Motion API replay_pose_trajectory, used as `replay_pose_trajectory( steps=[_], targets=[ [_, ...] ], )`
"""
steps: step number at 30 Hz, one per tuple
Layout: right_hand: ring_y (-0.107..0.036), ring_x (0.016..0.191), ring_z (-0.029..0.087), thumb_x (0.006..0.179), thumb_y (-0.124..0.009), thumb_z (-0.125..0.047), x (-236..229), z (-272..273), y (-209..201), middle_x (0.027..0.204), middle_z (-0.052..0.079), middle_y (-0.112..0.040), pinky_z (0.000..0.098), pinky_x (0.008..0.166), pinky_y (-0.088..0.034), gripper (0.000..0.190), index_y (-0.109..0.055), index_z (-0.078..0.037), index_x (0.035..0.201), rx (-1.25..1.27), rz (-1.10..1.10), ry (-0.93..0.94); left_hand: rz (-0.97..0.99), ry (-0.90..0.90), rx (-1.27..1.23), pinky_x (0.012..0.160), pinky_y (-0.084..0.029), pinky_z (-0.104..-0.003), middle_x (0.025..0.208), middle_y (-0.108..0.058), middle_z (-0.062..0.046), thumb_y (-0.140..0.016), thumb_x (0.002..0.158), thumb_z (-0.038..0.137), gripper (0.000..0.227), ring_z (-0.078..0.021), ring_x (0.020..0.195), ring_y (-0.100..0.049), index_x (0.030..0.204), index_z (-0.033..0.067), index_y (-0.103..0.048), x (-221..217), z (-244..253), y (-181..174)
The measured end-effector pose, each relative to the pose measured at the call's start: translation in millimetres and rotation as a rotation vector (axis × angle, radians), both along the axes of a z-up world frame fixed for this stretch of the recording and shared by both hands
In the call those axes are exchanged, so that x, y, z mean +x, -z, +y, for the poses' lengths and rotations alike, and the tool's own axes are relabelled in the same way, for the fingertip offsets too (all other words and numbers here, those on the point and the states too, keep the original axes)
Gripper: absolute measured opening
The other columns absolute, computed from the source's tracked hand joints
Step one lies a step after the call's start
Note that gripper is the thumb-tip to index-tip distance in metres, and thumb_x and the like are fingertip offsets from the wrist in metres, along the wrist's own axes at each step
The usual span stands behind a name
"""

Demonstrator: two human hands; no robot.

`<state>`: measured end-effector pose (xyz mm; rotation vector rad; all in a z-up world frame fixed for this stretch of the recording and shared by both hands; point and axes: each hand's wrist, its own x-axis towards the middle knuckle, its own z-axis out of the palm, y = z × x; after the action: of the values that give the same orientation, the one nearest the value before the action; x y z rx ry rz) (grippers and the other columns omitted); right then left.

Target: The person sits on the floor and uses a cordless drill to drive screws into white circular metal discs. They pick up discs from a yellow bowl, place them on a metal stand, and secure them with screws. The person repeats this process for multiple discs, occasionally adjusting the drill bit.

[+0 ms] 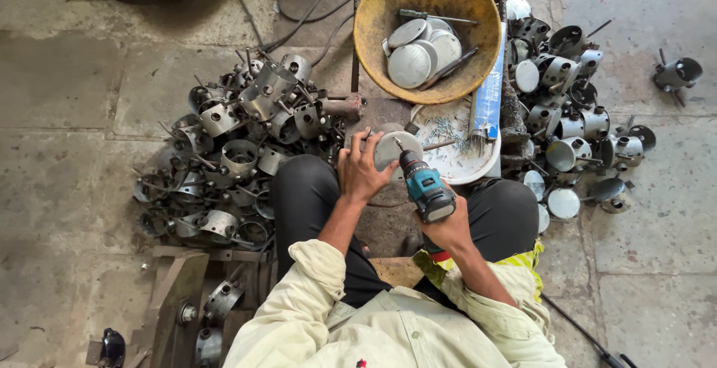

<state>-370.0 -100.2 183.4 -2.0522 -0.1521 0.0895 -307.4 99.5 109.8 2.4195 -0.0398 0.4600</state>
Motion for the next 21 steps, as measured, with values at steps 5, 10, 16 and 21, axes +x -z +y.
replay_pose_trajectory(
  steps=[5,10,16,21],
  targets=[
    [-0.071,0.070,0.024,0.063,-0.083,-0.010,8,0,-9,0.083,0.012,-0.074,0.0345,0.071,-0.057,0.047,-0.066,-0.001,0.106,-0.149,0.008,-0.033,-0.003,-0.007,0.010,0.090,-0.045,-0.043,0.136,-0.058,-0.010,-0.089,0.070,0.041,0.070,-0.0263,0.116,-0.062,0.131,0.0170,-0.064,0,-1,0],
    [-0.073,0.071,0.027,0.069,-0.080,-0.012,14,1,-22,0.083,0.014,-0.075,0.0362,0.071,-0.057,0.044,-0.065,-0.001,0.108,-0.184,0.077,-0.027,0.022,-0.004,0.004,0.088,-0.045,-0.044,0.135,-0.058,-0.011,-0.089,0.071,0.042,0.070,-0.0263,0.115,-0.062,0.131,0.0163,-0.063,2,-1,-1],
    [-0.073,0.079,0.033,0.068,-0.082,-0.012,15,5,-34,0.090,0.016,-0.075,0.0385,0.074,-0.057,0.048,-0.064,-0.003,0.111,-0.196,-0.016,-0.062,-0.002,-0.019,0.034,0.090,-0.046,-0.044,0.134,-0.058,-0.010,-0.089,0.069,0.042,0.070,-0.0277,0.115,-0.063,0.130,0.0165,-0.063,2,-3,-5],
    [-0.073,0.076,0.029,0.068,-0.082,-0.014,21,-1,-29,0.088,0.015,-0.075,0.0383,0.074,-0.058,0.043,-0.065,-0.003,0.107,-0.250,0.013,-0.098,0.048,-0.015,0.015,0.088,-0.047,-0.045,0.134,-0.057,-0.012,-0.089,0.071,0.043,0.071,-0.0275,0.110,-0.064,0.130,0.0156,-0.062,1,-3,-6]
  ],
)
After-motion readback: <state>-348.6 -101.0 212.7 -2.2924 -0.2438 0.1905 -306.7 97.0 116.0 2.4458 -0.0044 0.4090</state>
